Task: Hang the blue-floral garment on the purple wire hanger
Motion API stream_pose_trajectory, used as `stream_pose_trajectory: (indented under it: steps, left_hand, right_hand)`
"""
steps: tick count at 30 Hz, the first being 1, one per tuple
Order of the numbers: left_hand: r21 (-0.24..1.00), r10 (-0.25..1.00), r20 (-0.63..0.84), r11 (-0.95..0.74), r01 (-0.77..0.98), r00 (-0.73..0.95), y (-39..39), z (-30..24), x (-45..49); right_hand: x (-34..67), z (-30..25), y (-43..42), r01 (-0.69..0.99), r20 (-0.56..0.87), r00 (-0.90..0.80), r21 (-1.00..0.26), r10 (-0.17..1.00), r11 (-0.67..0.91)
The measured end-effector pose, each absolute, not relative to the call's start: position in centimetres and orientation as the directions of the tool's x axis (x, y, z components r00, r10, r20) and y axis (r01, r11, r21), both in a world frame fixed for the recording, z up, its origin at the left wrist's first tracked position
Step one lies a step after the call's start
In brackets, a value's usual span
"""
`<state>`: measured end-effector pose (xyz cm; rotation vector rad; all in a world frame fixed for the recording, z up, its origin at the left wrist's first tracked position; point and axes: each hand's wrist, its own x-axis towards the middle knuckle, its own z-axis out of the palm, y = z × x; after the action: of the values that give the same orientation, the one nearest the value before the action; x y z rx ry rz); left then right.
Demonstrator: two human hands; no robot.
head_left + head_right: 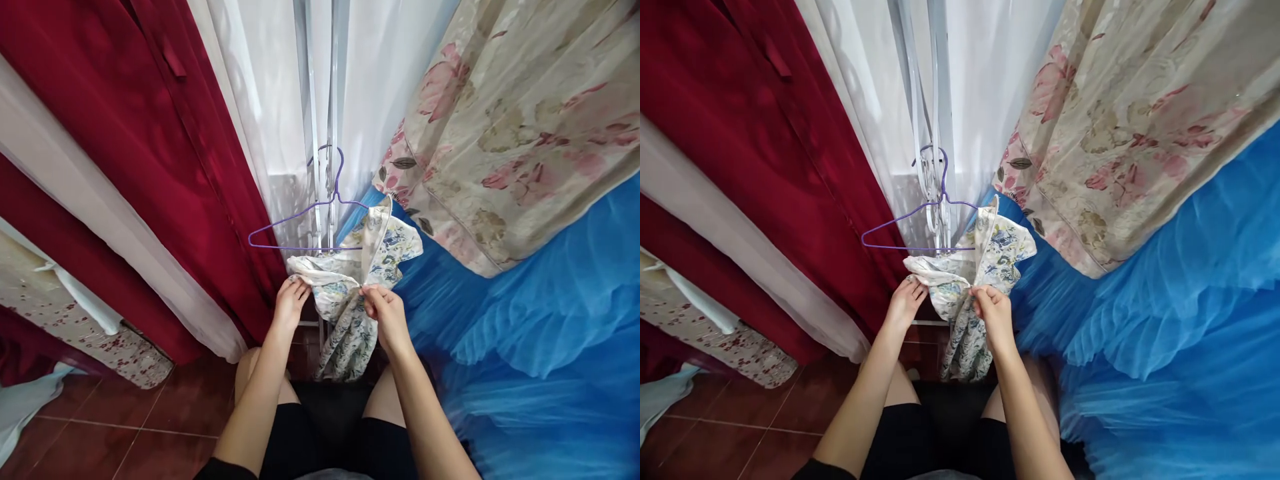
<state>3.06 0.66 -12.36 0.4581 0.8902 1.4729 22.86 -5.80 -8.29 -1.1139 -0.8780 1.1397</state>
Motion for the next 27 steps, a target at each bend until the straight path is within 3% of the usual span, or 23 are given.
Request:
stream_pose_trajectory:
  steps: [3, 6, 9, 13, 18, 23, 25, 27]
  left_hand:
    - [0.851, 0.999, -0.001, -0.022, -0.524, -0.044, -1.8, -11.4, 6.2]
    - [0.935, 0.967, 0.250, -0.225, -0.275, 0.056, -4.1, -10.8, 8.7]
    - [0.948, 0.921, 0.304, -0.318, 0.017, 0.245, -5.1, -11.7, 10.1]
    - [0.849, 0.865, 0.272, -0.422, 0.319, 0.421, -4.5, -13.2, 11.0]
    - [0.819, 0.791, 0.278, -0.491, 0.295, 0.545, -4.3, -13.5, 12.3]
    - [0.875, 0.849, 0.323, -0.436, 0.211, 0.418, -5.4, -13.7, 12.2]
    - [0.884, 0.857, 0.337, -0.430, 0.182, 0.389, -6.0, -13.4, 11.9]
    - [0.882, 0.846, 0.353, -0.443, 0.159, 0.400, -6.8, -12.4, 11.5]
  right_hand:
    - [23.4, -9.0, -6.8, -0.243, -0.056, 0.214, -0.970, 0.975, -0.002]
    - [23.2, -9.3, -7.3, -0.211, -0.046, 0.141, -0.977, 0.989, -0.016]
    - [23.2, -10.2, -7.3, -0.184, -0.052, 0.132, -0.983, 0.990, -0.027]
    - [24.3, -13.0, -7.5, -0.184, -0.102, 0.221, -0.981, 0.970, -0.061]
    - [26.6, -17.7, -8.4, -0.152, -0.190, 0.405, -0.978, 0.894, -0.139]
    - [28.3, -19.3, -9.1, 0.064, -0.104, 0.483, -0.986, 0.869, -0.154]
    - [28.4, -18.4, -8.8, 0.138, -0.064, 0.438, -0.981, 0.897, -0.137]
    - [28.1, -17.1, -8.0, 0.107, -0.129, 0.210, -0.982, 0.969, -0.154]
